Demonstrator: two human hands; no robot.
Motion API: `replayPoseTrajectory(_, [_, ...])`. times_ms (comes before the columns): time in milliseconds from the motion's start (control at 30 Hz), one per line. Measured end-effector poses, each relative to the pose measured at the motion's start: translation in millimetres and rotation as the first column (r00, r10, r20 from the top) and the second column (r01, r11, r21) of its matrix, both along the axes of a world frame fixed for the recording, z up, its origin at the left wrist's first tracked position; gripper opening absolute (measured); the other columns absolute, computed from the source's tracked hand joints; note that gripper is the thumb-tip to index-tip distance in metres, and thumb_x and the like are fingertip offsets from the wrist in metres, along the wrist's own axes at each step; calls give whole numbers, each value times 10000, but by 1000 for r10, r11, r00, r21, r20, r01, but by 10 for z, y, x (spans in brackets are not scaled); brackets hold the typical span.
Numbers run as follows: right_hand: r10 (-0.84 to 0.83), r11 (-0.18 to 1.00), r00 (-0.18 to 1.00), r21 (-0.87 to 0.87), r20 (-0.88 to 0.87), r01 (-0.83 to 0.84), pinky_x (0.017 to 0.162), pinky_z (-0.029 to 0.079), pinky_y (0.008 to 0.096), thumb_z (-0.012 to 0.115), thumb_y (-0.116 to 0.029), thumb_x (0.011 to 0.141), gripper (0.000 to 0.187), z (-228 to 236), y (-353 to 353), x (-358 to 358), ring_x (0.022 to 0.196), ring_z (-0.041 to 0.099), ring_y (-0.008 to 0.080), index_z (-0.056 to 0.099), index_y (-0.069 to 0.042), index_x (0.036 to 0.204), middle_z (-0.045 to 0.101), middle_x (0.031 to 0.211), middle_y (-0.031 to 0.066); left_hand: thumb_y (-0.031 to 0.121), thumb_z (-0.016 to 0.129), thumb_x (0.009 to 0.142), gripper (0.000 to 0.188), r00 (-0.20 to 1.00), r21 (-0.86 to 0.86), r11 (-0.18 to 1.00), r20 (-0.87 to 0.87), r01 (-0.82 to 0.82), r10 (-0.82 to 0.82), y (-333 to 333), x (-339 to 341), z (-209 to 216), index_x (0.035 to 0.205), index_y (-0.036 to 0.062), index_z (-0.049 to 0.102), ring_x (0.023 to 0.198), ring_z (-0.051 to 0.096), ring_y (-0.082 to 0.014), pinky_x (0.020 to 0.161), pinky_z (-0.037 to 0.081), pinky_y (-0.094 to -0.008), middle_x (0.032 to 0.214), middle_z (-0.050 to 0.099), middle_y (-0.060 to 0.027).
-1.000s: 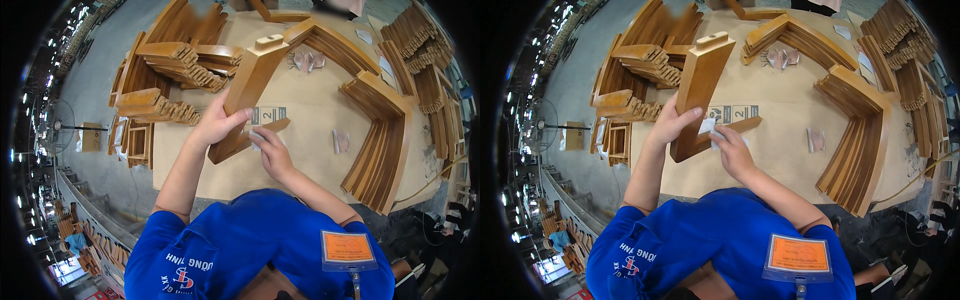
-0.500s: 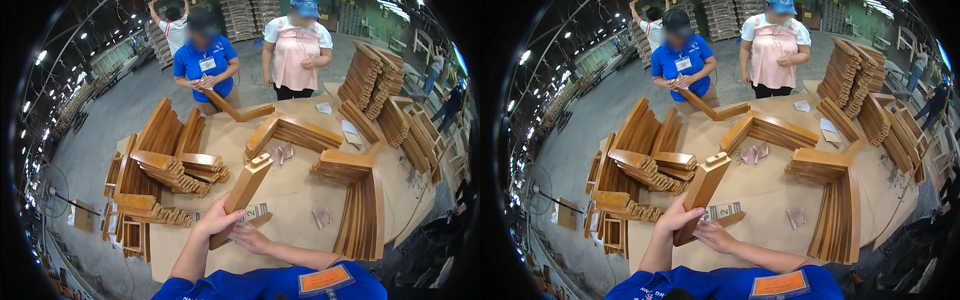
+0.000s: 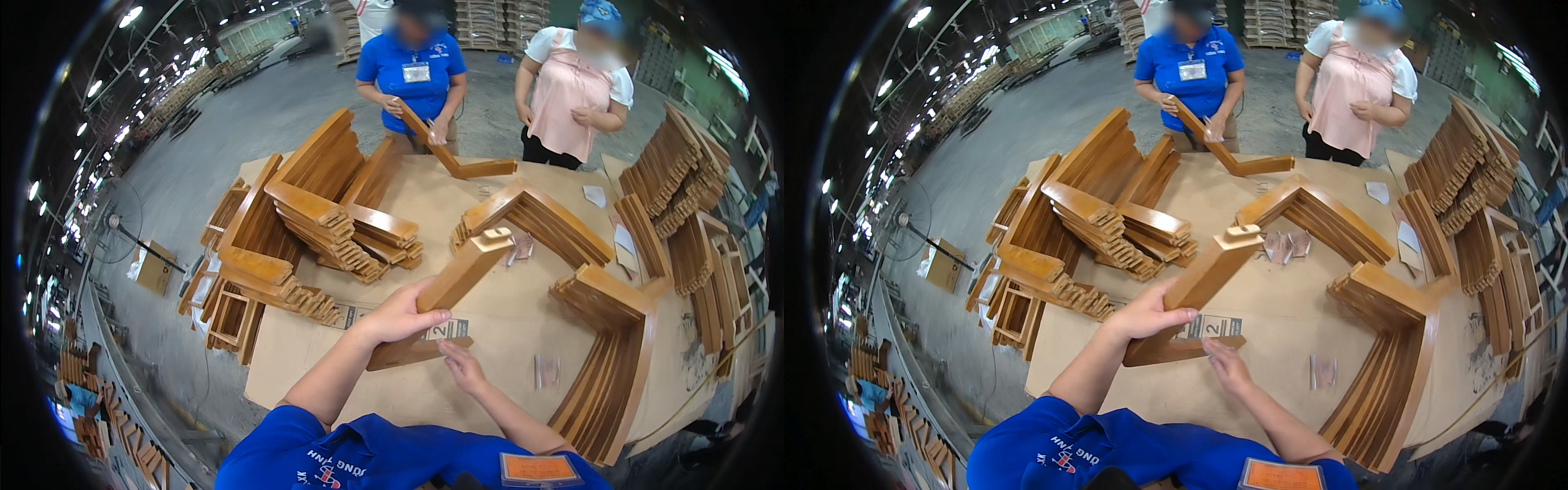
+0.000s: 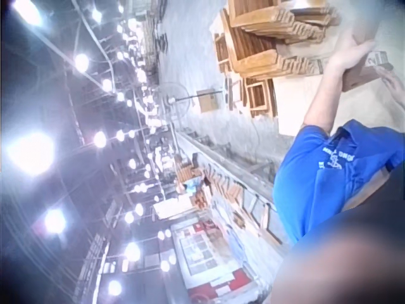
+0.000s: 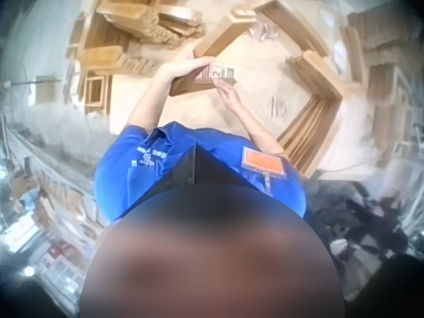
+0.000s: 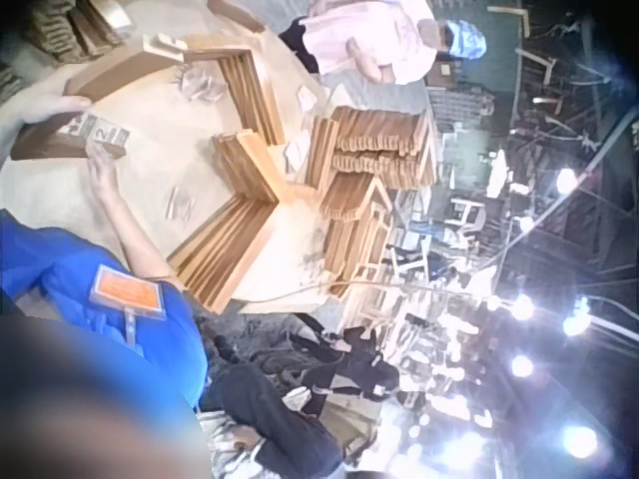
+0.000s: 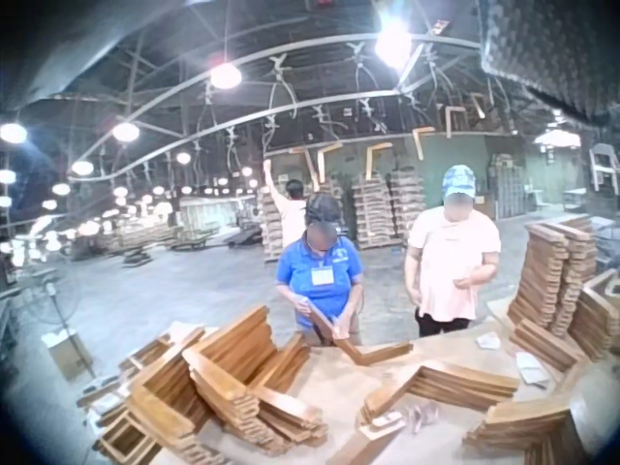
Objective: The person wipes multiple wooden chair parts with a white cloth at a workbench. They pick up each part, wipe its surfaces, and place it back on the table. Coworkers perform the same task nearby.
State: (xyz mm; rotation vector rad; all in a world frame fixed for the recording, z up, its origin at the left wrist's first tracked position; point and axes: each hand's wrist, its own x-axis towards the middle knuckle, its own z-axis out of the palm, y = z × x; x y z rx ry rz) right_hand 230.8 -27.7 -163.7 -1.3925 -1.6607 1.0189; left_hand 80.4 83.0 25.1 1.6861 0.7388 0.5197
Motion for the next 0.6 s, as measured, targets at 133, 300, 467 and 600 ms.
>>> replayPoseTrajectory(133, [73,969,997,237,-16,-67,1047,337,430,528,-80,908,355,11,-62,-81,1265,459,304,560,-87,1262,520,1342,116,230,700,834,594,1000,-27,999,15,-26,26,16,-4,-19,1297,-42,445,997,548,-156,863,462,-308,1111,600,-114])
replayPoseTrajectory(300, [181,971,914,215,-362,-107,1024,362,441,539,-97,909,337,-245,-16,-167,1243,472,309,574,-86,1244,551,1286,145,207,702,835,617,996,-74,994,44,-78,81,-49,18,-31,1334,-22,420,1001,554,-152,861,466,-298,1125,597,-98])
replayPoseTrajectory(467, [-77,997,975,-41,-209,70,1006,370,446,545,-99,903,309,-286,39,-8,1223,494,285,604,-107,1206,579,1265,95,111,688,818,496,992,-143,986,79,-89,101,-174,-147,-37,1246,-20,475,970,541,-128,850,450,-290,1072,591,-62])
replayPoseTrajectory(600, [180,912,984,373,4,-169,997,360,454,559,-70,871,351,-87,-201,-287,1224,497,264,588,-107,1218,568,1286,59,132,703,805,457,991,-136,981,-2,-136,137,-246,-182,-55,1190,-21,510,950,527,-133,841,436,-293,1022,585,-54])
